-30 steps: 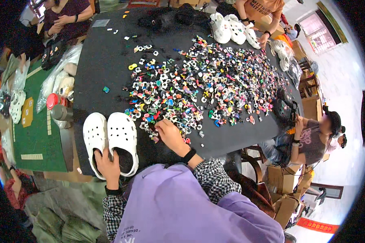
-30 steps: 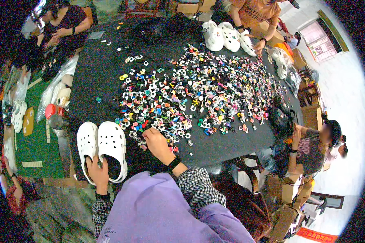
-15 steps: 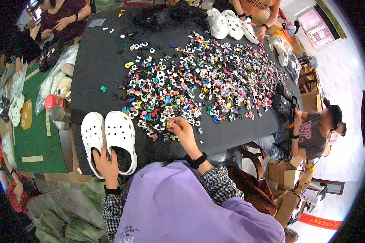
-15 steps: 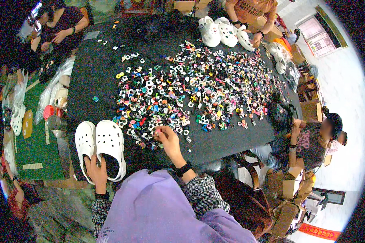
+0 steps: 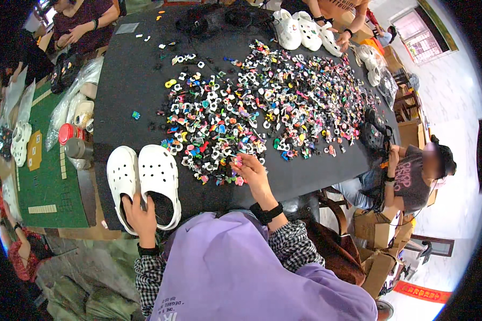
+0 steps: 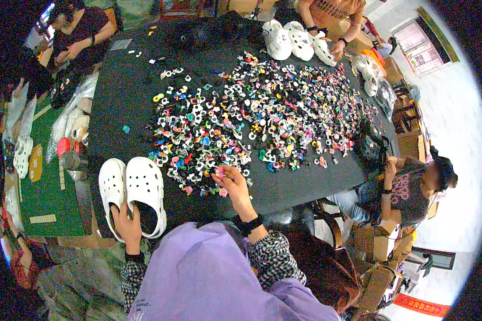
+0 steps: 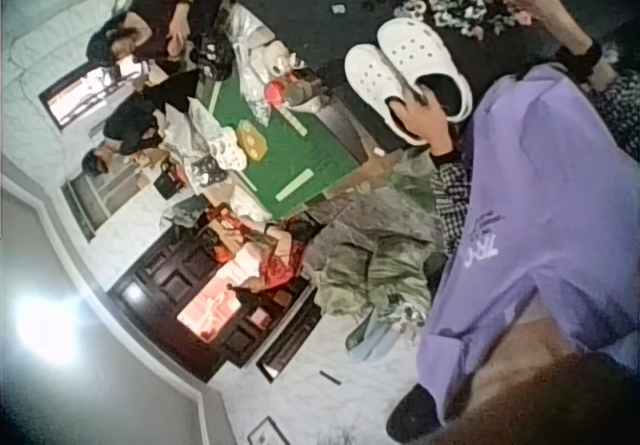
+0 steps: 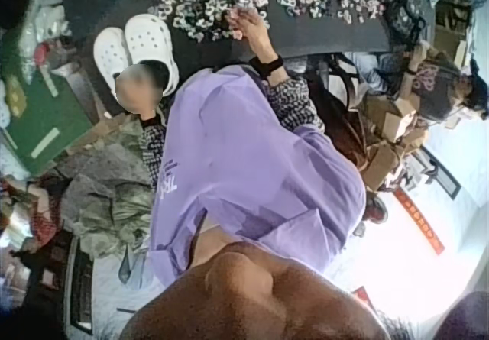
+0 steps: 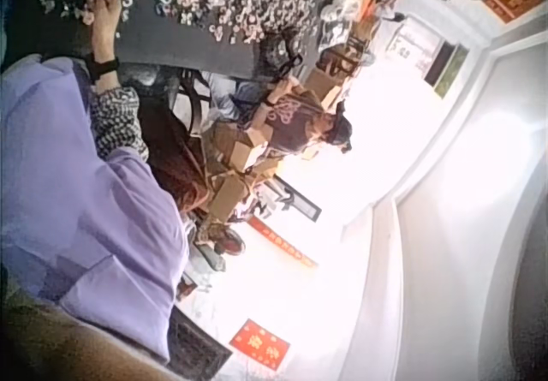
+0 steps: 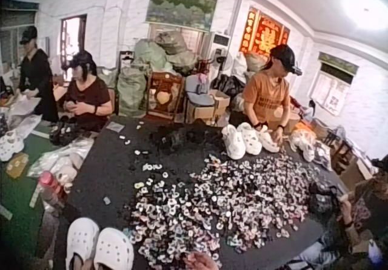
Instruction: Decorating foam clogs with various charms.
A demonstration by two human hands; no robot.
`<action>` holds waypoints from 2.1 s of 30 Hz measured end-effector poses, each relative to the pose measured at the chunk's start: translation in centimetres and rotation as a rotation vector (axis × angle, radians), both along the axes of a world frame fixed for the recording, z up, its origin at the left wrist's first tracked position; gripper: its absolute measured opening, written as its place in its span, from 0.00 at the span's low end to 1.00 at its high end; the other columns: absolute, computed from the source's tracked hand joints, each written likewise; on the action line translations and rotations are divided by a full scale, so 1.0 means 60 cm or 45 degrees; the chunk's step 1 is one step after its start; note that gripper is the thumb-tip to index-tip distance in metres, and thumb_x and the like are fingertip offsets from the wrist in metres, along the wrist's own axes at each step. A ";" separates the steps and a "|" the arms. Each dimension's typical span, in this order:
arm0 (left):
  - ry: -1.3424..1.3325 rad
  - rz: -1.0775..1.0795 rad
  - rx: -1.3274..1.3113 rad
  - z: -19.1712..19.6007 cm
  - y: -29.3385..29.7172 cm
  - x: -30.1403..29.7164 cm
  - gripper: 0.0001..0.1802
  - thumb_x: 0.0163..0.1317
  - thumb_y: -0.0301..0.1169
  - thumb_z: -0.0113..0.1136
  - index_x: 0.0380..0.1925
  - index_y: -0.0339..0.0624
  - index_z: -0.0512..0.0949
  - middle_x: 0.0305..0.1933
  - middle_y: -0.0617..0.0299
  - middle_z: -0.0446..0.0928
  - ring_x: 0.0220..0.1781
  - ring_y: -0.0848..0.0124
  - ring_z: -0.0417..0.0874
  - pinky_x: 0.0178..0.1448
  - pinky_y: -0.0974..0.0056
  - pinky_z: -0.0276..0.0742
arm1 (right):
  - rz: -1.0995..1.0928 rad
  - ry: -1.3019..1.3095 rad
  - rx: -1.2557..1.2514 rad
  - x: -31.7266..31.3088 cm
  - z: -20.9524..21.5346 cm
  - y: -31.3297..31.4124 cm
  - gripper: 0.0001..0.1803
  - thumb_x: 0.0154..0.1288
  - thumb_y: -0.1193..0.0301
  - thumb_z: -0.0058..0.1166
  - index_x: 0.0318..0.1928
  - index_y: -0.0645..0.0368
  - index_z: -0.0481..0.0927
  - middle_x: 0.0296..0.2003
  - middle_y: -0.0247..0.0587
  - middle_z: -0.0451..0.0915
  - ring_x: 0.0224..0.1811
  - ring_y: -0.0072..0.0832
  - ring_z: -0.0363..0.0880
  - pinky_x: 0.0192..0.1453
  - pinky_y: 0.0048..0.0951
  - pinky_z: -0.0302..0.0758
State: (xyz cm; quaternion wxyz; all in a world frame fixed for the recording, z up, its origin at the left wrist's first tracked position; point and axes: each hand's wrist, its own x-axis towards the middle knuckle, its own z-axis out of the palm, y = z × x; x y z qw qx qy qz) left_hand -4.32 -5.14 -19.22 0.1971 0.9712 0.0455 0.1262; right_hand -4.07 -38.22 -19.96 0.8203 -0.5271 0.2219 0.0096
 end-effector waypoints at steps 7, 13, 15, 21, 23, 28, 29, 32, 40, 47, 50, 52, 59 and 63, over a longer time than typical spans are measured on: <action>-0.061 -0.023 -0.013 -0.004 0.002 0.000 0.18 0.56 0.34 0.62 0.44 0.34 0.76 0.44 0.41 0.67 0.46 0.42 0.71 0.48 0.47 0.68 | -0.047 0.048 -0.187 -0.016 0.006 -0.026 0.17 0.68 0.75 0.49 0.55 0.64 0.72 0.44 0.38 0.76 0.45 0.25 0.79 0.49 0.23 0.76; -0.035 -0.020 0.019 -0.005 0.003 0.001 0.19 0.57 0.34 0.61 0.45 0.34 0.76 0.45 0.40 0.67 0.46 0.42 0.72 0.48 0.47 0.69 | -0.086 0.196 -0.732 -0.034 -0.016 -0.087 0.09 0.65 0.70 0.56 0.42 0.62 0.79 0.26 0.32 0.76 0.29 0.16 0.72 0.34 0.21 0.71; -0.107 -0.039 0.057 -0.007 0.004 0.001 0.19 0.57 0.35 0.61 0.45 0.34 0.76 0.44 0.40 0.67 0.46 0.42 0.72 0.48 0.47 0.69 | 0.040 0.209 -0.970 -0.043 -0.013 -0.085 0.09 0.64 0.71 0.57 0.41 0.62 0.79 0.27 0.36 0.77 0.29 0.21 0.74 0.35 0.24 0.72; -0.127 -0.068 0.028 -0.006 0.006 0.001 0.19 0.57 0.35 0.61 0.44 0.33 0.75 0.41 0.43 0.66 0.42 0.44 0.71 0.45 0.48 0.68 | 0.253 -0.016 -1.357 -0.060 -0.022 -0.051 0.09 0.57 0.73 0.62 0.38 0.62 0.80 0.31 0.49 0.80 0.31 0.41 0.78 0.38 0.35 0.75; 0.114 -0.019 -0.103 0.009 0.001 0.003 0.19 0.57 0.36 0.61 0.44 0.33 0.76 0.43 0.42 0.67 0.44 0.43 0.72 0.46 0.48 0.69 | 0.295 -0.060 -1.473 -0.059 -0.020 -0.035 0.09 0.57 0.71 0.63 0.36 0.62 0.80 0.29 0.47 0.78 0.31 0.41 0.78 0.37 0.36 0.75; -0.040 -0.029 -0.040 0.002 0.002 0.001 0.19 0.57 0.36 0.61 0.44 0.33 0.76 0.44 0.42 0.67 0.44 0.44 0.72 0.46 0.48 0.69 | 0.377 -0.030 -1.589 -0.055 -0.022 -0.004 0.10 0.56 0.71 0.63 0.36 0.60 0.77 0.31 0.44 0.76 0.32 0.42 0.77 0.35 0.37 0.73; -0.079 -0.035 -0.032 -0.002 0.004 0.001 0.19 0.57 0.35 0.61 0.44 0.33 0.76 0.44 0.42 0.67 0.45 0.44 0.72 0.46 0.48 0.69 | 0.385 -0.038 -1.584 -0.053 -0.020 -0.002 0.10 0.56 0.71 0.63 0.36 0.60 0.77 0.31 0.44 0.76 0.32 0.42 0.77 0.35 0.37 0.73; 0.018 -0.025 -0.053 0.010 0.000 0.002 0.19 0.57 0.35 0.61 0.46 0.36 0.77 0.43 0.44 0.66 0.46 0.45 0.72 0.47 0.50 0.70 | 0.430 -0.085 -1.579 -0.045 -0.020 0.001 0.10 0.55 0.74 0.62 0.37 0.58 0.75 0.32 0.44 0.75 0.31 0.43 0.78 0.33 0.40 0.75; 0.021 0.004 -0.020 0.006 0.001 -0.001 0.19 0.58 0.37 0.61 0.47 0.39 0.77 0.44 0.45 0.66 0.48 0.46 0.71 0.47 0.48 0.70 | 0.360 -0.179 -1.522 -0.022 -0.017 0.006 0.09 0.56 0.75 0.61 0.36 0.59 0.74 0.31 0.46 0.74 0.32 0.42 0.77 0.34 0.39 0.75; 0.070 -0.018 -0.023 0.015 -0.001 0.003 0.18 0.58 0.37 0.61 0.45 0.37 0.76 0.43 0.44 0.66 0.46 0.45 0.71 0.46 0.47 0.70 | 0.272 0.052 -1.349 -0.018 -0.009 -0.011 0.11 0.58 0.72 0.61 0.37 0.64 0.74 0.32 0.49 0.78 0.32 0.40 0.77 0.37 0.35 0.74; -0.044 -0.044 0.022 0.009 -0.002 0.002 0.18 0.58 0.36 0.61 0.45 0.37 0.76 0.42 0.45 0.65 0.45 0.45 0.71 0.45 0.48 0.70 | 0.223 -0.009 -1.243 -0.025 -0.018 -0.019 0.10 0.59 0.73 0.60 0.39 0.63 0.76 0.33 0.47 0.78 0.32 0.40 0.78 0.37 0.35 0.74; 0.032 -0.022 -0.034 0.015 -0.002 0.002 0.18 0.57 0.36 0.61 0.45 0.37 0.76 0.42 0.45 0.65 0.45 0.45 0.71 0.45 0.48 0.70 | 0.380 -0.147 -1.370 -0.030 0.004 -0.015 0.09 0.58 0.73 0.60 0.40 0.61 0.77 0.34 0.46 0.78 0.33 0.40 0.78 0.37 0.35 0.75; 0.028 -0.027 -0.058 0.014 -0.003 0.004 0.18 0.57 0.36 0.61 0.44 0.37 0.76 0.41 0.45 0.65 0.45 0.45 0.71 0.46 0.48 0.69 | 0.570 -0.177 -1.558 -0.063 -0.004 0.001 0.08 0.57 0.75 0.58 0.39 0.58 0.79 0.38 0.45 0.75 0.34 0.45 0.79 0.36 0.39 0.76; 0.083 -0.005 -0.083 0.013 -0.001 0.003 0.18 0.57 0.36 0.62 0.44 0.37 0.76 0.42 0.45 0.65 0.46 0.44 0.71 0.47 0.48 0.69 | 0.541 -0.042 -1.771 -0.054 0.019 0.017 0.09 0.60 0.75 0.56 0.42 0.55 0.75 0.41 0.46 0.73 0.36 0.47 0.80 0.36 0.45 0.78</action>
